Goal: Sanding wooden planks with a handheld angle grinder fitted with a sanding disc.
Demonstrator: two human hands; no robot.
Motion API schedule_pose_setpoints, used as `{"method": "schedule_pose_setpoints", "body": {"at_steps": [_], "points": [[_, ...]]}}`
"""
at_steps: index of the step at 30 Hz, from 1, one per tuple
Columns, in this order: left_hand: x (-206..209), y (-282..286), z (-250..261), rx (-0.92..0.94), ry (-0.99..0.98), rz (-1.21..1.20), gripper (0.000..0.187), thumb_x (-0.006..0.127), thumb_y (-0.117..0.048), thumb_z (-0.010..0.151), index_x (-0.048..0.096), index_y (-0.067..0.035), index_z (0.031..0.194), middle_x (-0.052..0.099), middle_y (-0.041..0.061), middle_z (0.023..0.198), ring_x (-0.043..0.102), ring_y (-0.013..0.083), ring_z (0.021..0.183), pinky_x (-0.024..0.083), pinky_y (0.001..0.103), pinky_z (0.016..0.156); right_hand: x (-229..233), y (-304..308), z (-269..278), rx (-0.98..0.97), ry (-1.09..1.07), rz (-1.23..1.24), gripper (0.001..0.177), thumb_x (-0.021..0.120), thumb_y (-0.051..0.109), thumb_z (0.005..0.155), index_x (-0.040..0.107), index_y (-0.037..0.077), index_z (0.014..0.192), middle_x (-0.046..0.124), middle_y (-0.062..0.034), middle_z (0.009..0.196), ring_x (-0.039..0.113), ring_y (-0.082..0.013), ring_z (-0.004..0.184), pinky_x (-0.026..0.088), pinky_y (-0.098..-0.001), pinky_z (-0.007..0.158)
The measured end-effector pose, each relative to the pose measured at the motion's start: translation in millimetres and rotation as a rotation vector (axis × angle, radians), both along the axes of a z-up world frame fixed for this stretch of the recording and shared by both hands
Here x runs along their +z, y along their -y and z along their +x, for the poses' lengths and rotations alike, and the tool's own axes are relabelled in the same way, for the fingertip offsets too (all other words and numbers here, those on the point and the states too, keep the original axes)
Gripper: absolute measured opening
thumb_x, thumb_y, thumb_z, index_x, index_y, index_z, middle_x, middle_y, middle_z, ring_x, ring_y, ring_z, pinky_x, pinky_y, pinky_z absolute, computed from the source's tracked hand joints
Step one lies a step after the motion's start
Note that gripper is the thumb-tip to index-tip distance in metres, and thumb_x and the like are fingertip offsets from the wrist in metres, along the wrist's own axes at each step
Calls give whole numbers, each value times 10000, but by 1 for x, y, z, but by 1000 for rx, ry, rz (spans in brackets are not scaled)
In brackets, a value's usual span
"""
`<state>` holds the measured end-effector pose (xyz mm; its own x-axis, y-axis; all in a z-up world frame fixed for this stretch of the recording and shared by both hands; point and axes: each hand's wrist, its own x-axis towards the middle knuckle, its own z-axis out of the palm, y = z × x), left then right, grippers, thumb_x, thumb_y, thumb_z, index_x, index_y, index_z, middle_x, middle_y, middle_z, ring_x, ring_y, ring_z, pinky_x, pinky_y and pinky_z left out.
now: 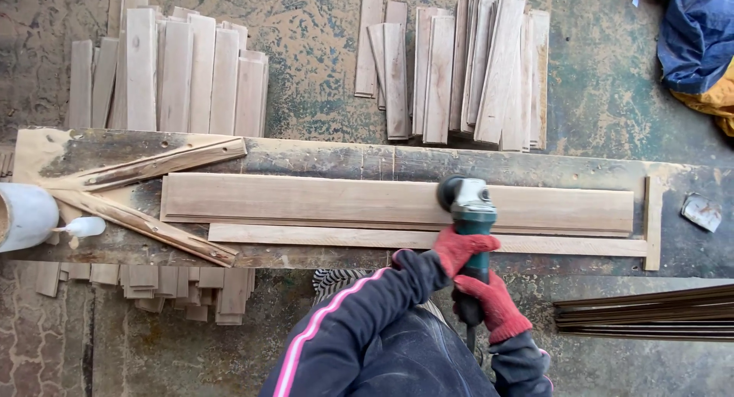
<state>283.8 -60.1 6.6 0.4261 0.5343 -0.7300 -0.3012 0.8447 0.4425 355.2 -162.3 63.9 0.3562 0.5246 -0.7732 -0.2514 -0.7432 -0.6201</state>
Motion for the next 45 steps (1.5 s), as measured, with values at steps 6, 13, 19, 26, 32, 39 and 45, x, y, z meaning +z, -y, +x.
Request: {"method": "schedule_pose_setpoints", "body": {"at_steps": [6,13,19,26,32,39,45], "points": [[-17,1,17,-35,-26,15,628,997,-136,575,668,0,1093,674,132,754,735,285,737,606,486,740,-2,0,13,-52,-56,34,364,880,98,647,628,-31,875,607,-294,573,649,-448,424,537,-559,338],[32,-26,-84,146,19,-25,379,875,-97,688,690,17,998,710,127,814,673,205,653,585,309,617,3,-50,-29,293,-149,-99,468,815,22,705,687,-85,1142,722,-231,906,646,-301,759,529,-400,712],[11,-37,-161,458,-74,-132,484,944,-36,654,684,-9,1061,719,163,721,760,294,640,641,484,653,30,-97,-114,579,-45,-33,560,1006,271,491,745,62,939,636,-132,740,631,-267,704,532,-391,640],[10,-48,-222,629,-128,-165,464,935,-49,667,668,1,1043,729,206,749,764,352,673,638,502,663,48,-133,-173,831,-83,-10,592,978,364,523,746,109,1005,661,-120,803,654,-271,772,530,-369,730],[24,-38,-157,443,-100,-119,470,954,-36,623,719,-16,1030,729,162,750,763,294,677,649,488,660,31,-99,-114,614,-65,-71,585,1003,258,496,749,92,996,670,-132,776,668,-273,739,561,-383,660],[3,-1,-54,158,-7,-40,542,967,-70,594,700,4,1060,694,148,771,745,294,710,623,504,720,-10,-14,-19,196,-30,-41,415,936,71,570,689,-48,882,633,-274,637,686,-419,528,574,-505,472],[16,2,-79,107,-3,-51,463,928,-71,635,703,2,1033,715,140,816,713,236,696,619,401,676,-6,-18,-24,262,-127,-12,505,895,31,605,700,-46,1065,700,-224,866,675,-334,755,547,-451,712]]}}
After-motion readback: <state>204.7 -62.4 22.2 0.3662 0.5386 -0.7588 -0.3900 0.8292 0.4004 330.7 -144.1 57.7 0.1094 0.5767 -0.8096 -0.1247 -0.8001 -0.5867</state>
